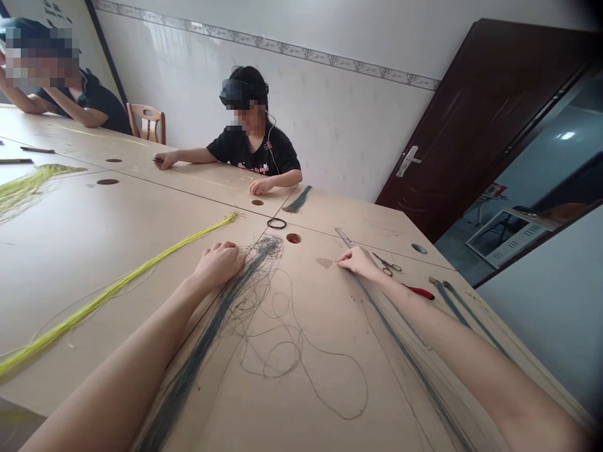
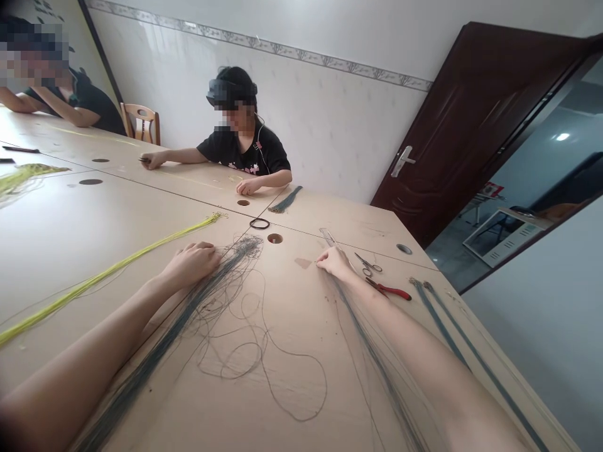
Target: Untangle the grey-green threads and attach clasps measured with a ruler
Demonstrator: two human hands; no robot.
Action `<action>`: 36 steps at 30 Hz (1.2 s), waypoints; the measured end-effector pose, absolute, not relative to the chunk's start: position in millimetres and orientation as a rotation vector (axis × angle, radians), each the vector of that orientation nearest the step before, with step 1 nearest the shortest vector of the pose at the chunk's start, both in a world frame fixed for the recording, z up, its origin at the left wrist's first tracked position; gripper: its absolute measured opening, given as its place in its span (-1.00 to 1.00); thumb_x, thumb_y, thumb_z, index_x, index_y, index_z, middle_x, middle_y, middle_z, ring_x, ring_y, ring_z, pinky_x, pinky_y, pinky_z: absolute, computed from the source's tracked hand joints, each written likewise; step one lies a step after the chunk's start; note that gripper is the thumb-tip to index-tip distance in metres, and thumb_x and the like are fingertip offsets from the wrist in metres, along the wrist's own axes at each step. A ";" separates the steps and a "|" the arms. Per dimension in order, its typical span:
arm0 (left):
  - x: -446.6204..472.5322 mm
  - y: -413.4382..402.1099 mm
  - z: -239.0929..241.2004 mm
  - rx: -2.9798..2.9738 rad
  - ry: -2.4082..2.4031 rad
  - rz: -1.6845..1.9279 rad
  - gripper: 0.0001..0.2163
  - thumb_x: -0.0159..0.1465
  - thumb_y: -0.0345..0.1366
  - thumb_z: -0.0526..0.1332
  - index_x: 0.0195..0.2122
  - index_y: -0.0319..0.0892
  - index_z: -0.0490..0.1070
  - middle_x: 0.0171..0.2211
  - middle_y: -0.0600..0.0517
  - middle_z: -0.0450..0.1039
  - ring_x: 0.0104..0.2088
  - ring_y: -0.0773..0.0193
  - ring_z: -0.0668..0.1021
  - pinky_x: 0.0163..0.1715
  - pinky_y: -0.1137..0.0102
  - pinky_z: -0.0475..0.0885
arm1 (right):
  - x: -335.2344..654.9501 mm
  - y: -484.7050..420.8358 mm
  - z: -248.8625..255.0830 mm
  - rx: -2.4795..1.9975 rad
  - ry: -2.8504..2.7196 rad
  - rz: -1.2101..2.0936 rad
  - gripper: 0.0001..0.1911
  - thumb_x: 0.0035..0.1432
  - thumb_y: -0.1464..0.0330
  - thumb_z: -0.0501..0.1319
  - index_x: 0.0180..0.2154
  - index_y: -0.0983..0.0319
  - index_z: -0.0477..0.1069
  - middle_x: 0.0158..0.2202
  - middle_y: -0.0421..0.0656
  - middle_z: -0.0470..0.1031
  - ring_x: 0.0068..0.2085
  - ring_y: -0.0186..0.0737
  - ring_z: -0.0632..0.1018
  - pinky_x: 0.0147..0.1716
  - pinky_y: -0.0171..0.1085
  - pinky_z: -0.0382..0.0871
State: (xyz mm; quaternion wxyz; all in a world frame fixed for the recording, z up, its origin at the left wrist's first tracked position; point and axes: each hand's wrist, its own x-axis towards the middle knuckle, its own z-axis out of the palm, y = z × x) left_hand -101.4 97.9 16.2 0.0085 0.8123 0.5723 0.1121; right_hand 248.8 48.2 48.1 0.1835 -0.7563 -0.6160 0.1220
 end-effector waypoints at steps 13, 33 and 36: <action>-101.6 99.0 14.6 2.546 1.799 0.341 -0.61 0.24 -0.14 -0.12 -0.30 -0.20 0.46 -0.01 -0.17 0.37 -0.03 -0.10 0.39 -0.10 0.11 0.28 | 262.9 -39.9 39.6 -1.880 -2.181 0.081 -0.55 0.07 0.59 -0.05 -0.19 0.18 0.52 -0.04 -0.06 0.37 -0.02 -0.21 0.42 0.00 -0.21 0.26; -103.3 102.8 11.9 2.561 1.777 0.332 -0.61 0.26 -0.12 -0.14 -0.35 -0.17 0.44 -0.01 -0.19 0.35 -0.04 -0.16 0.39 -0.14 0.02 0.32 | 288.9 -117.7 39.6 -2.001 -2.158 0.086 -0.43 -0.06 0.68 -0.10 -0.23 0.12 0.52 0.03 -0.12 0.31 0.06 -0.17 0.37 0.03 -0.11 0.26; -103.9 102.7 11.7 2.544 1.756 0.363 -0.63 0.26 -0.12 -0.11 -0.34 -0.17 0.44 0.00 -0.20 0.34 -0.04 -0.17 0.38 -0.12 0.00 0.29 | 280.6 -133.7 44.3 -1.994 -2.169 0.126 -0.43 -0.02 0.67 -0.10 -0.20 0.08 0.51 0.05 -0.15 0.31 0.00 -0.20 0.42 -0.02 -0.14 0.32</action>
